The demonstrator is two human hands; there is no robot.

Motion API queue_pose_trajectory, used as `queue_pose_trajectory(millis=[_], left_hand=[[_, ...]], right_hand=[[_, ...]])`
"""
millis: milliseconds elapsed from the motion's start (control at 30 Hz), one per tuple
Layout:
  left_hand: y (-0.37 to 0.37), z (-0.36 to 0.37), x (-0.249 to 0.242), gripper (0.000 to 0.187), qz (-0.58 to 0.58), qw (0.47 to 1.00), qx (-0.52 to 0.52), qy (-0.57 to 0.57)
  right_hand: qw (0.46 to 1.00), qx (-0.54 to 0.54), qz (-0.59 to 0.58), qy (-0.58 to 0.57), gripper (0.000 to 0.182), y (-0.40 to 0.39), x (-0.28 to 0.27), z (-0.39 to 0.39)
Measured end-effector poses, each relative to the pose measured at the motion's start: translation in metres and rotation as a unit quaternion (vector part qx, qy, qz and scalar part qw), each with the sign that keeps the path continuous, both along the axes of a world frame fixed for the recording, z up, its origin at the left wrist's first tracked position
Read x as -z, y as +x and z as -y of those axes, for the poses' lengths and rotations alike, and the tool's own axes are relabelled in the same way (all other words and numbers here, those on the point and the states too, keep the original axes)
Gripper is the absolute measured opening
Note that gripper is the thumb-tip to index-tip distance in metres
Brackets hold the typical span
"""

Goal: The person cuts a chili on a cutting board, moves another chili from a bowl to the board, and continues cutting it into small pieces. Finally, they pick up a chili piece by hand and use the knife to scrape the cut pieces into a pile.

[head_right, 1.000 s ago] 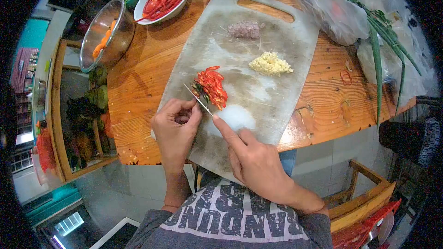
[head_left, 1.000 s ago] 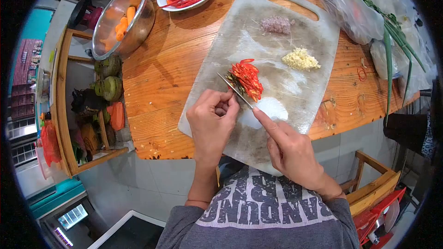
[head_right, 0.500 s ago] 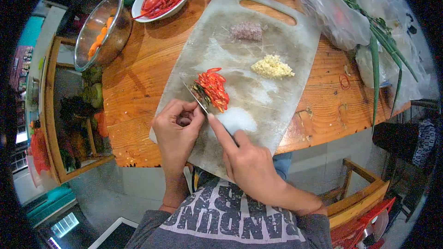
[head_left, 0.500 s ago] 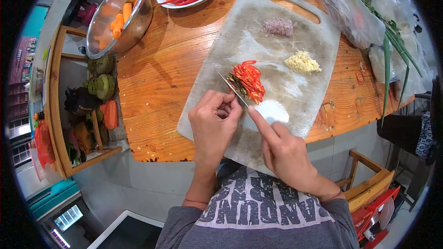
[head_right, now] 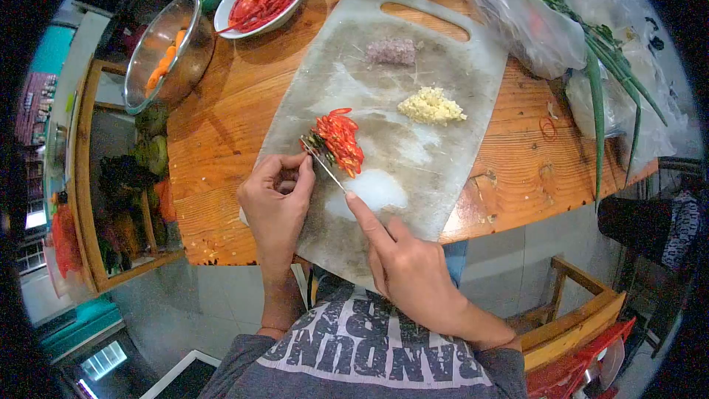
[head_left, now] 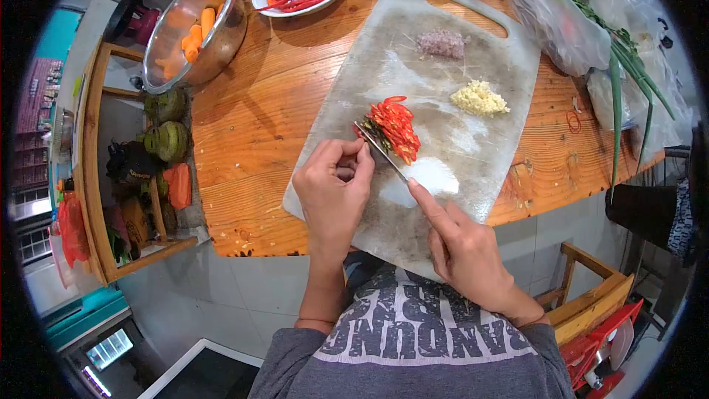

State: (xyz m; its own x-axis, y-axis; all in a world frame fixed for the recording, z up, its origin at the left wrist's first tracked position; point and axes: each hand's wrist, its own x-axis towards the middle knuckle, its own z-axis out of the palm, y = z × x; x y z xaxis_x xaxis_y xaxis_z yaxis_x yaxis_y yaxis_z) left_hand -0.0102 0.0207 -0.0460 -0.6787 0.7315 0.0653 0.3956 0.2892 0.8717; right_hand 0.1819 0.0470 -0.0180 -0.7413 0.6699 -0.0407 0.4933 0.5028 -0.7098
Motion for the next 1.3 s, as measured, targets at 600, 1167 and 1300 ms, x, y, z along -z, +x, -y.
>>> queue_pose_trajectory(millis=[600,1167,1300], left_hand=[[-0.001,0.002,-0.012,0.012,-0.042,0.998,0.048,-0.029],[0.001,0.005,-0.005,0.009,-0.076,0.995,0.066,0.005],[0.004,0.004,-0.001,0.009,-0.053,0.998,0.031,0.008]], right_hand=[[0.998,-0.002,-0.061,0.000,0.067,-0.010,0.011,-0.011],[0.997,-0.013,0.010,0.077,0.075,-0.045,0.016,-0.011],[0.998,-0.008,0.022,0.055,0.073,-0.026,0.011,-0.004]])
